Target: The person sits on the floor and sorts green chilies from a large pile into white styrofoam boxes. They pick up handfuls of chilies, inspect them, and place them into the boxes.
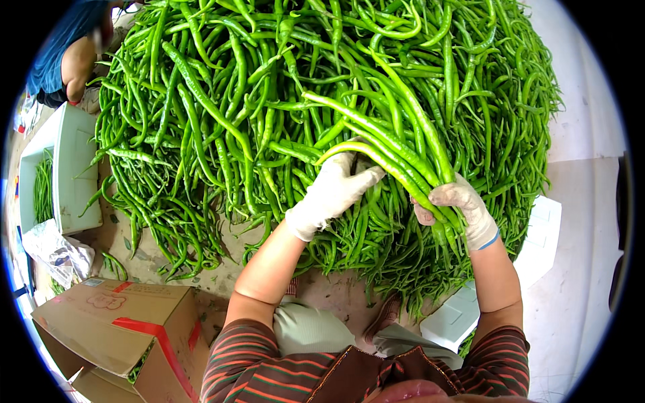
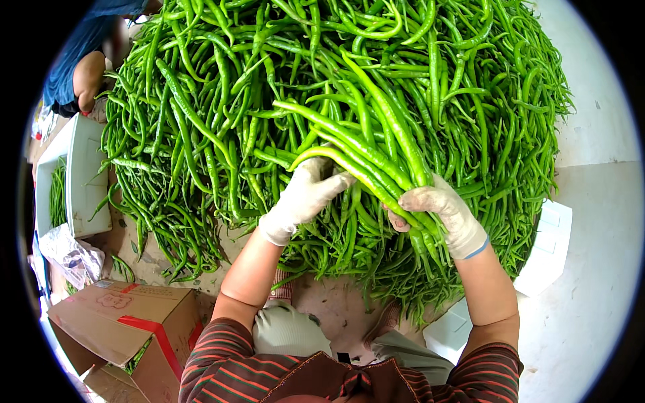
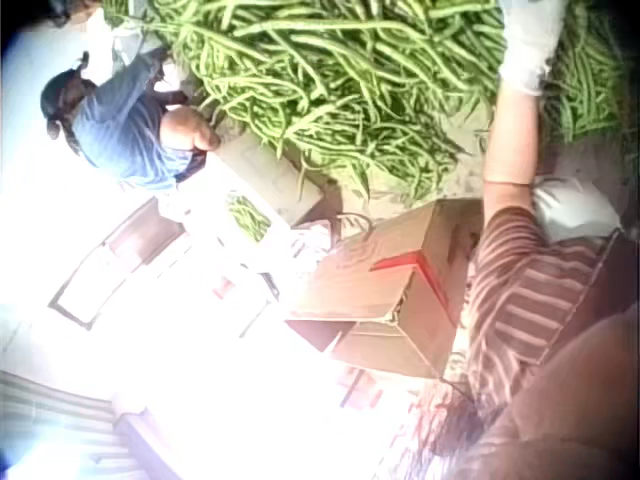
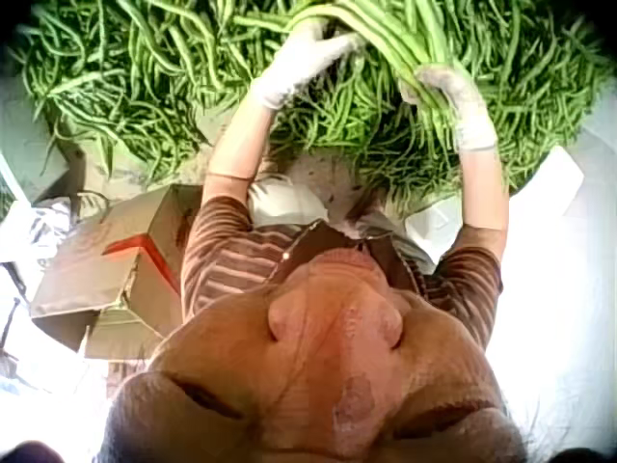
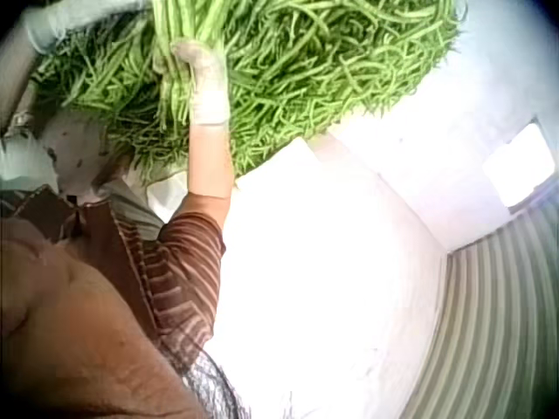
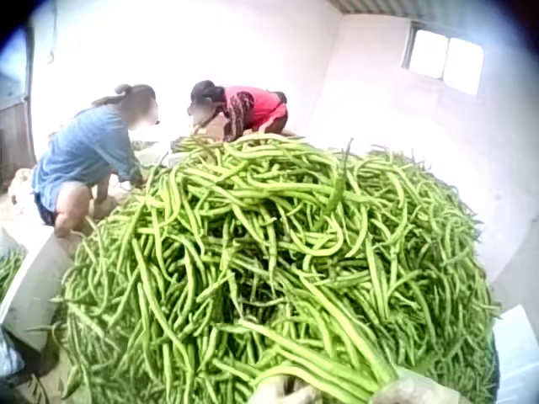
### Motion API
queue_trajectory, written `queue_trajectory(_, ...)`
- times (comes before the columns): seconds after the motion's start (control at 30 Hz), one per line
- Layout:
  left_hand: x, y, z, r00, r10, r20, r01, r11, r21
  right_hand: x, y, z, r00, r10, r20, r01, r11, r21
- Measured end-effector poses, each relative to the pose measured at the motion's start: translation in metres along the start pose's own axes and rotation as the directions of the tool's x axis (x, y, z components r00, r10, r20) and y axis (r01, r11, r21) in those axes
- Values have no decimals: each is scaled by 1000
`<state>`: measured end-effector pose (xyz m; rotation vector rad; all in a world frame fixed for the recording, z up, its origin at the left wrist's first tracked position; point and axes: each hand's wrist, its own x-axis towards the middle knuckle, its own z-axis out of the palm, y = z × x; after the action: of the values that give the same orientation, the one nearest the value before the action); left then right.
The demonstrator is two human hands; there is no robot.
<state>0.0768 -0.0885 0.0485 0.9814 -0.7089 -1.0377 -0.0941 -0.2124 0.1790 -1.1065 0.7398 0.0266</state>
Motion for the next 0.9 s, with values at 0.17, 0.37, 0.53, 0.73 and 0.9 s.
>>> queue_trajectory(0.17, -10, -3, -8, 996, -84, 37, 90, 978, -187, -7, 11, -8, 1000, 9, 21, -9, 1000, -18)
queue_trajectory(0.37, -6, 19, -37, 899, -70, -433, 91, 995, 28, -28, 31, -35, 993, -16, 119, 11, 999, 42)
queue_trajectory(0.53, -8, 2, -49, 859, 30, -511, -91, 991, -95, -59, 43, -34, 999, -32, 19, 29, 986, 163)
queue_trajectory(0.73, 18, -13, -20, 943, 225, -245, -62, 842, 536, -85, 45, -15, 984, -102, -144, 125, 979, 160)
queue_trajectory(0.9, -14, -2, -20, 961, -86, -264, -83, 817, -570, -124, 43, -14, 998, -63, 6, 62, 986, 154)
